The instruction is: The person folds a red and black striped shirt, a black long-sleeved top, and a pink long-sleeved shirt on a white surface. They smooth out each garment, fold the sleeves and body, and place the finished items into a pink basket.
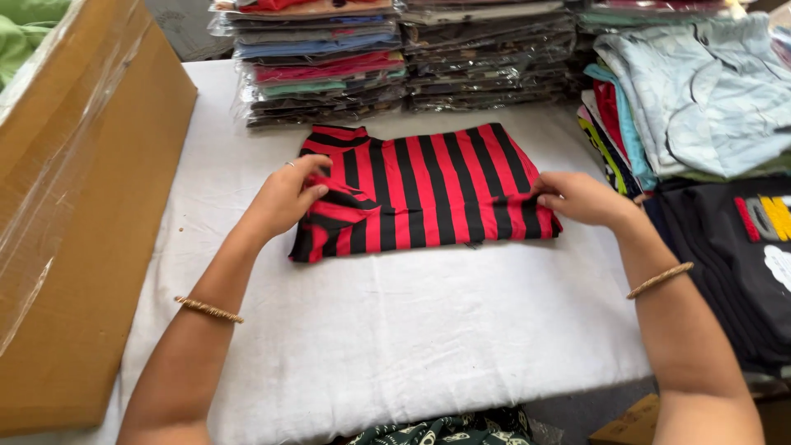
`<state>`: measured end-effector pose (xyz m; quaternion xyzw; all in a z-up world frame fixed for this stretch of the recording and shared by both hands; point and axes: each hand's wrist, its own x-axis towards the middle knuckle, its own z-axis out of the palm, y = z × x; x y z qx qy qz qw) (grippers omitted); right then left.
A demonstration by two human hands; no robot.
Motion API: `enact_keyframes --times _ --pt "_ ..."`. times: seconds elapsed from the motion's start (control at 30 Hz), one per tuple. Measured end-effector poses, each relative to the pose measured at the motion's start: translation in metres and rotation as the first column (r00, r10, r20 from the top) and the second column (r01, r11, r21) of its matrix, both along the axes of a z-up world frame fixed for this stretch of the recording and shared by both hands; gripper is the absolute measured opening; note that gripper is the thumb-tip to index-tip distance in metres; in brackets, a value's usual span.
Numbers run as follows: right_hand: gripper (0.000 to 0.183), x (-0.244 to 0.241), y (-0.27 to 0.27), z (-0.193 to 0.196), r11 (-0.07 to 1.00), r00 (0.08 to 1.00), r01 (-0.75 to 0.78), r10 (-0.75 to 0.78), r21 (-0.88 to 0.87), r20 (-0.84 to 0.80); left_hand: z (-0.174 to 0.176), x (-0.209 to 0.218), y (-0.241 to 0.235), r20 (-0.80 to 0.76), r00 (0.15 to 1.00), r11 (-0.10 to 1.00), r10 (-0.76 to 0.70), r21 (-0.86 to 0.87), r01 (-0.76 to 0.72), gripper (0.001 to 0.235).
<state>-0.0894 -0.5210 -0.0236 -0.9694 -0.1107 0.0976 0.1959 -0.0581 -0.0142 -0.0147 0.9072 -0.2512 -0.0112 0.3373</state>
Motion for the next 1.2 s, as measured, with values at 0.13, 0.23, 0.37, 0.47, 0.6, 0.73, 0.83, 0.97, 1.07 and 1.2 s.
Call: enact_keyframes --times 0.13,0.23,0.37,0.47,0.6,0.73,0.83,0.97,1.07,1.2 --pt "0.030 -0.007 0.016 -0.013 0.995 0.947 -0.012 0.043 -0.098 0.317 -0.019 0.011 0.015 0.093 0.983 0.974 0.156 -0.183 -0.137 0.039" --pt "0.040 -0.011 0.028 -0.027 0.995 0.894 -0.047 0.084 -0.093 0.440 -0.033 0.008 0.024 0.066 0.977 0.960 0.205 -0.206 -0.188 0.035" --pt "0.064 -0.006 0.065 -0.042 0.947 0.925 -0.154 0.239 -0.281 0.297 -0.051 -0.002 -0.003 0.144 0.990 0.998 -0.007 -0.055 0.015 0.047" --pt "0.063 -0.014 0.077 -0.056 0.925 0.964 -0.191 0.239 -0.329 0.113 -0.032 -0.038 -0.049 -0.142 0.973 0.846 -0.184 0.481 0.230 0.065" --pt "0.065 -0.006 0.065 -0.068 0.932 0.968 -0.184 0.227 -0.312 0.106 -0.054 -0.036 -0.039 -0.083 0.986 0.814 -0.147 0.556 0.168 0.069" --pt "0.069 0.012 0.029 -0.082 0.960 0.988 -0.064 0.099 -0.271 0.118 -0.065 -0.017 -0.022 -0.037 0.999 0.850 -0.034 0.525 0.048 0.071" --pt "0.071 0.028 0.000 -0.092 0.961 0.989 0.091 -0.058 -0.260 0.134 -0.073 0.000 -0.001 -0.056 0.992 0.849 0.109 0.524 -0.064 0.073" --pt "0.070 0.059 0.002 -0.097 0.937 0.959 0.226 -0.165 -0.267 0.230 -0.054 0.006 -0.017 0.007 0.974 0.866 0.225 0.457 -0.203 0.077" --pt "0.071 0.056 0.090 -0.055 0.982 0.964 -0.010 0.059 -0.186 0.261 -0.079 0.035 -0.075 0.131 0.985 0.893 0.113 0.422 -0.158 0.077" --pt "0.070 0.081 0.153 -0.076 0.975 0.957 -0.120 0.165 -0.188 0.240 -0.097 0.063 -0.122 0.241 0.971 0.929 -0.006 0.361 -0.084 0.075"
